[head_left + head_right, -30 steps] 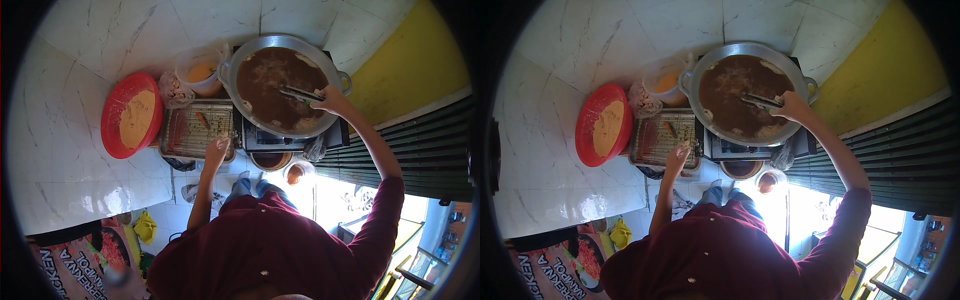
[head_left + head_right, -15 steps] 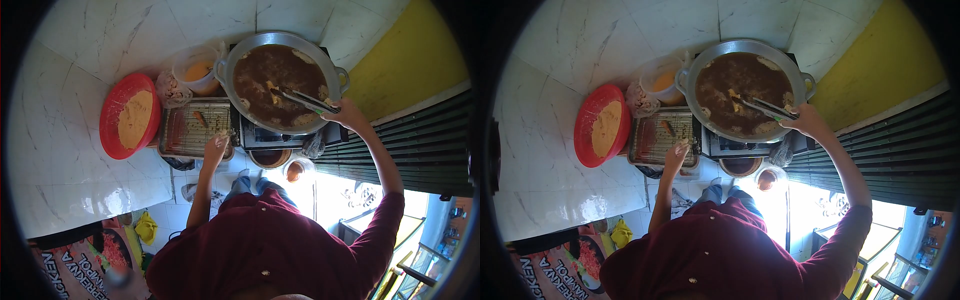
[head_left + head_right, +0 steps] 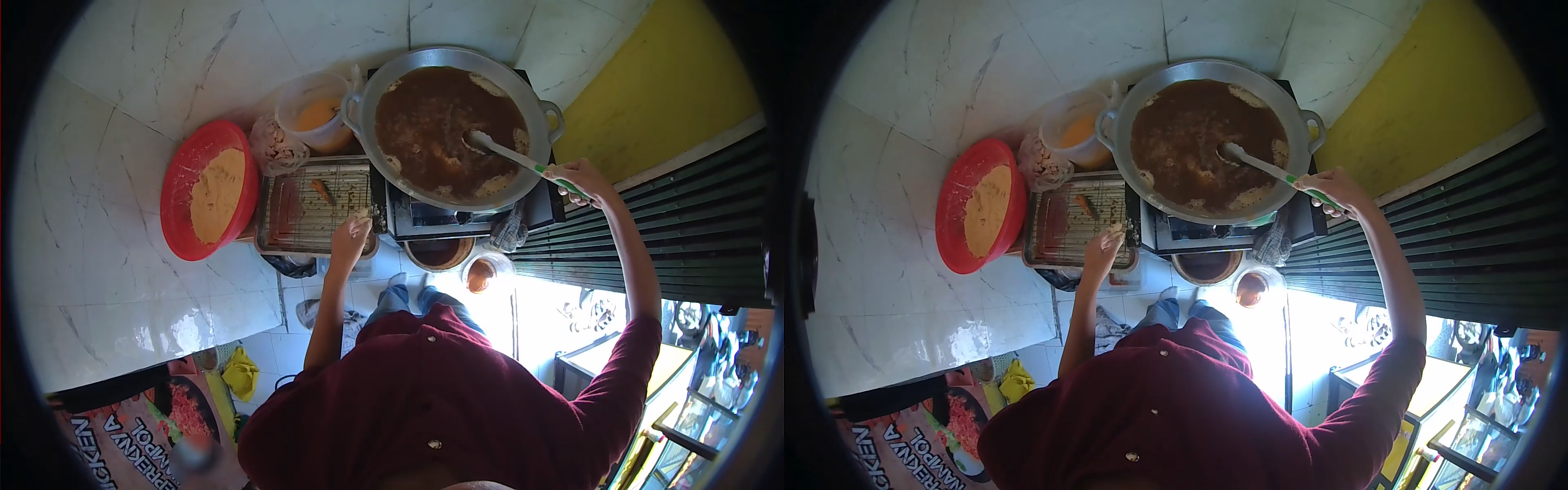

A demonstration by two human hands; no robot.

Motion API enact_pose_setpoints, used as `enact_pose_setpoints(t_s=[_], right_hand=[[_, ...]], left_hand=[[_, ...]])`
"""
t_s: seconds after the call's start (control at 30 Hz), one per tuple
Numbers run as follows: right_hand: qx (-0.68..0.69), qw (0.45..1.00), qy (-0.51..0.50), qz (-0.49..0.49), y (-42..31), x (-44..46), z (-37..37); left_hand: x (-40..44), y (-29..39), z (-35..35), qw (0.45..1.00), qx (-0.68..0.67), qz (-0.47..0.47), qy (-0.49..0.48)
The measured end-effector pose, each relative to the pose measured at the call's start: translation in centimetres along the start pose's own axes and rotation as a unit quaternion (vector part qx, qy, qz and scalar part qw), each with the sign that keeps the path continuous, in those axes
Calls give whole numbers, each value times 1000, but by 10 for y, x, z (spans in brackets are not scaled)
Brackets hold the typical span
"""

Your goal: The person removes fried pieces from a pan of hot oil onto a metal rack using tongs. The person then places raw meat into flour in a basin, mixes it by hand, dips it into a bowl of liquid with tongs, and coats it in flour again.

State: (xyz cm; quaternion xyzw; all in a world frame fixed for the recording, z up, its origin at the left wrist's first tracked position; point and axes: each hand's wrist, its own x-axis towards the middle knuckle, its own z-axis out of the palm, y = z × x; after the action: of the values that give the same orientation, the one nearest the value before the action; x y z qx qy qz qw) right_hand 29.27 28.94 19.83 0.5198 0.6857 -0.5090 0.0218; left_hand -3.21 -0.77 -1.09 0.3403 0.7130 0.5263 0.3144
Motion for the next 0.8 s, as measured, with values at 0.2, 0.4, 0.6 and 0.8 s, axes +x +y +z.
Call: enact_pose_setpoints(t_s=[0.2,0.4,0.6,0.8], right_hand=[[-40,999,22,3,-10,0,-2],[-111,993,-4,-42,-44,1,12],[-209,967,44,-138,-65,20,47],[-327,930,37,-165,-78,46,76]], left_hand=[[1,-2,-2,999,48,-6,21],[4,11,-6,995,89,-43,-1],[5,10,-5,997,79,-11,18],[4,5,-4,998,63,4,17]])
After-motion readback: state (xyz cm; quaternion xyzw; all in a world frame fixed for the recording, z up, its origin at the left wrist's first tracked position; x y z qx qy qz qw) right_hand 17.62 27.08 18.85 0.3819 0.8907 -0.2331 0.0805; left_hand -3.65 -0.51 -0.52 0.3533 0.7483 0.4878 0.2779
